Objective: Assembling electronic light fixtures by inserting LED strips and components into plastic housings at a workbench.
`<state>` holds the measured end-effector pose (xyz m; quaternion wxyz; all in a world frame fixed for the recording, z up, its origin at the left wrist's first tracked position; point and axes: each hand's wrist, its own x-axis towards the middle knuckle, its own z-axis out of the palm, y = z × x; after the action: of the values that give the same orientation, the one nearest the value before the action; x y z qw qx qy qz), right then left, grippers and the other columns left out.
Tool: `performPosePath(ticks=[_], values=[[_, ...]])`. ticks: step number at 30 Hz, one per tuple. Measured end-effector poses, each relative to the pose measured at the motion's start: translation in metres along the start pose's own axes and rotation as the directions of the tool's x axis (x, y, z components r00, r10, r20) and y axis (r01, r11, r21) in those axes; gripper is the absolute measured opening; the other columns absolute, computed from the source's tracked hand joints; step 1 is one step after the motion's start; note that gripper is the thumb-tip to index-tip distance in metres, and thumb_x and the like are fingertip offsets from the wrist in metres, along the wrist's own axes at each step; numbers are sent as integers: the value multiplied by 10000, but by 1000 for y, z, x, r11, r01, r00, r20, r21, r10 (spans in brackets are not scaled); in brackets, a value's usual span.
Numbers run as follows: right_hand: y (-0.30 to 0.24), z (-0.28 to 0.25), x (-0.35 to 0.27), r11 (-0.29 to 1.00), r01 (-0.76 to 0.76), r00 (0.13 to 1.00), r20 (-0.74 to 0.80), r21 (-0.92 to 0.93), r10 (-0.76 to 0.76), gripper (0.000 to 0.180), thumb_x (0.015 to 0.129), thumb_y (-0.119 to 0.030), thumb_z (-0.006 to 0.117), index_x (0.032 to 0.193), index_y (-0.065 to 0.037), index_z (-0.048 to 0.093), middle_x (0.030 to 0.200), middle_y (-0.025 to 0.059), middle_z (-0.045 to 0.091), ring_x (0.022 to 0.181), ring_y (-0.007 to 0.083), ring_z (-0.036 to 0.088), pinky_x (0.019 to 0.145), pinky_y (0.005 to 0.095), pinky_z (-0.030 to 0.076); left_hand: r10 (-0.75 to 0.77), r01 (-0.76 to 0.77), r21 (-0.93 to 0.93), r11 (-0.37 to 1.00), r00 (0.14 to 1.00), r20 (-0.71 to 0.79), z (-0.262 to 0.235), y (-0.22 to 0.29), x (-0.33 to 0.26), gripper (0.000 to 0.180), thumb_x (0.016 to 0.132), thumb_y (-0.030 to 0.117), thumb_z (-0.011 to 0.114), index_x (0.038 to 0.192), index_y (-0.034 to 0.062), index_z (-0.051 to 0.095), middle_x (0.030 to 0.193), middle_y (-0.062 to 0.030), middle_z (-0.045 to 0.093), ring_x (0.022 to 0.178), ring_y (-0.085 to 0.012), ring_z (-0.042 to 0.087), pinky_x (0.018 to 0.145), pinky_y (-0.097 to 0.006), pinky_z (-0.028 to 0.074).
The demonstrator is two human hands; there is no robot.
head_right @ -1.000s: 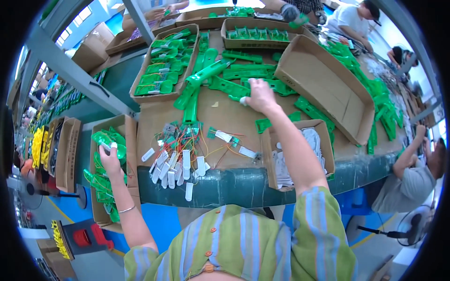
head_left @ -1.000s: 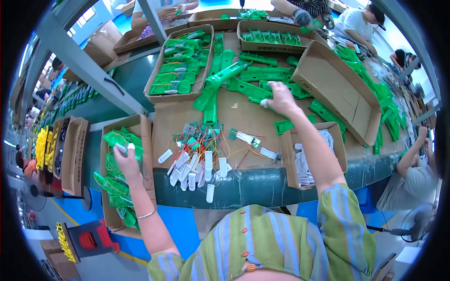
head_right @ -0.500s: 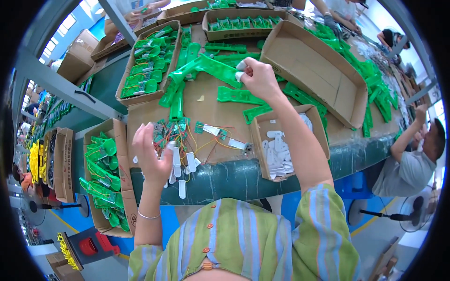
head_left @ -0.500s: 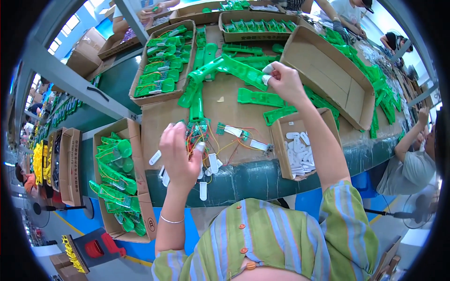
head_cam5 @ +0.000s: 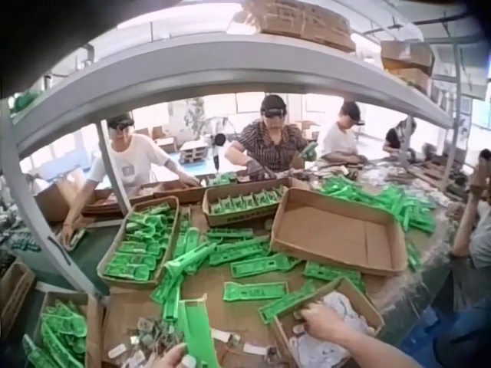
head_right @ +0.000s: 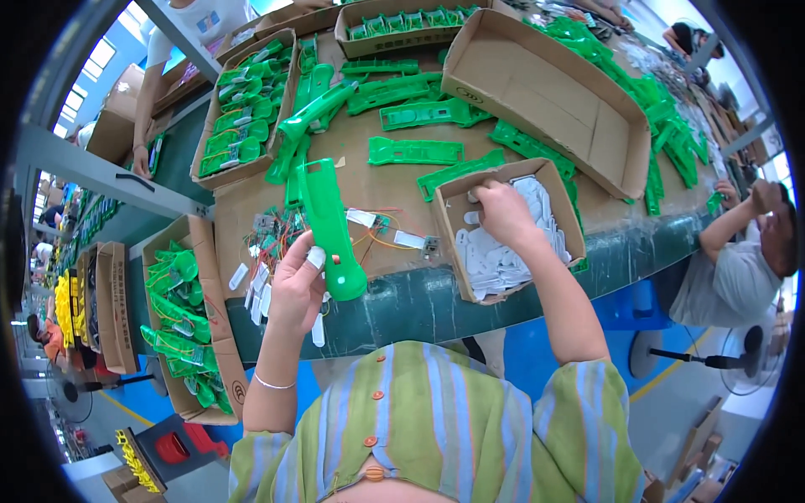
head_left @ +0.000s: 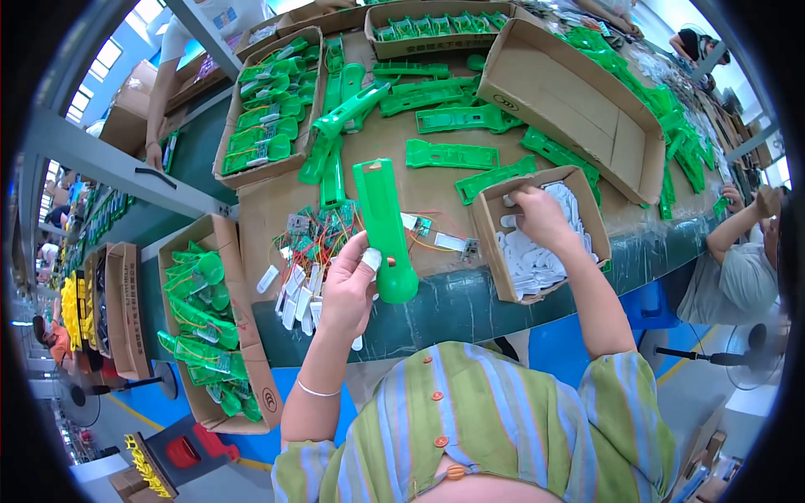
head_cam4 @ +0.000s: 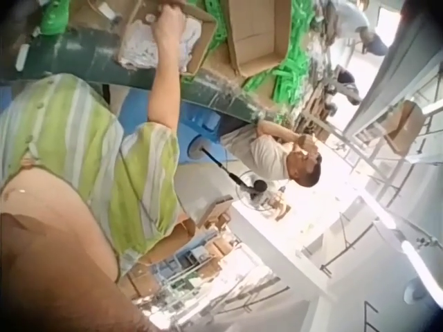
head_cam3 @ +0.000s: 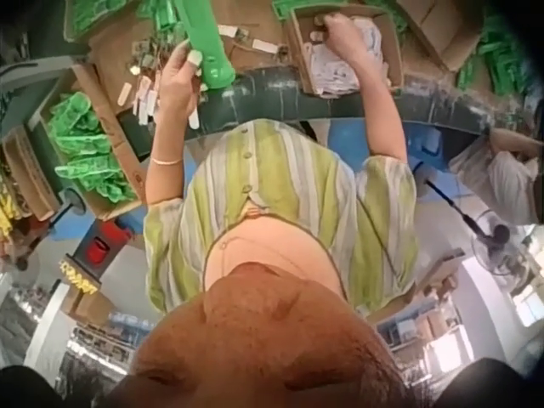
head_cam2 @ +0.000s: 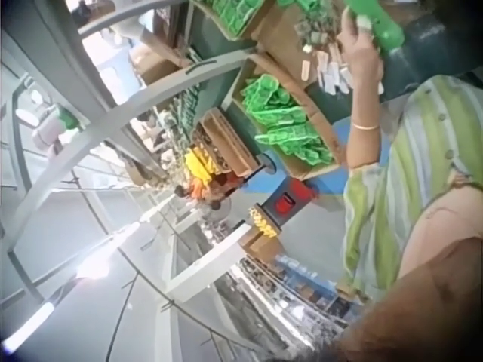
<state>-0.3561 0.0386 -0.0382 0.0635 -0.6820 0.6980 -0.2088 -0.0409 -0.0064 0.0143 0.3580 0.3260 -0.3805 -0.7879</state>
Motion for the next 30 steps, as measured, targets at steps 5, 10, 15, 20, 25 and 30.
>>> performPosePath(ticks=[5,10,15,20,25,30], values=[[1,8,-3,996,44,999,27,-76,-42,190,674,52,530,857,-1,524,762,177,565,725,363,557,650,406,468,-2,-2,-121,993,999,-36,-5,-1,-9,337,899,70,461,1234,53,437,1091,-64,564,954,-158,570,784,-319,508],[-39,-33,-2,845,-217,969,3,489,248,104,802,1,474,902,-14,498,696,92,536,614,205,530,561,317,431,12,-25,-233,972,998,-57,-20,-6,-18,340,892,66,475,1231,59,447,1088,-66,567,955,-167,572,797,-336,503],[-76,-25,-8,393,-227,974,209,891,87,249,876,-66,373,1080,-19,508,686,-8,444,609,62,395,555,210,338,15,-29,-289,957,999,-51,-27,-11,-28,323,894,57,463,1217,52,464,1089,-73,567,944,-176,570,819,-342,485],[-135,4,-10,51,-254,963,248,966,101,246,870,-57,464,1100,-9,535,806,2,521,721,76,473,641,196,379,100,-116,-105,988,983,-151,-16,-15,-39,389,892,135,496,1259,42,408,1123,-101,524,995,-203,533,846,-330,443],[-177,18,-11,30,-199,979,201,979,-44,164,801,27,577,964,13,587,880,34,579,829,92,560,722,215,453,273,-240,274,931,958,-91,-10,-15,-50,793,804,236,643,1386,16,150,1212,-89,434,1069,-167,443,917,-291,354],[-195,11,-8,11,-352,930,351,936,-107,213,790,5,615,978,7,516,787,31,598,715,81,588,618,211,484,301,-297,194,935,954,11,-9,-18,-53,848,810,197,624,1404,23,45,1283,-115,380,1143,-204,424,947,-326,362]])
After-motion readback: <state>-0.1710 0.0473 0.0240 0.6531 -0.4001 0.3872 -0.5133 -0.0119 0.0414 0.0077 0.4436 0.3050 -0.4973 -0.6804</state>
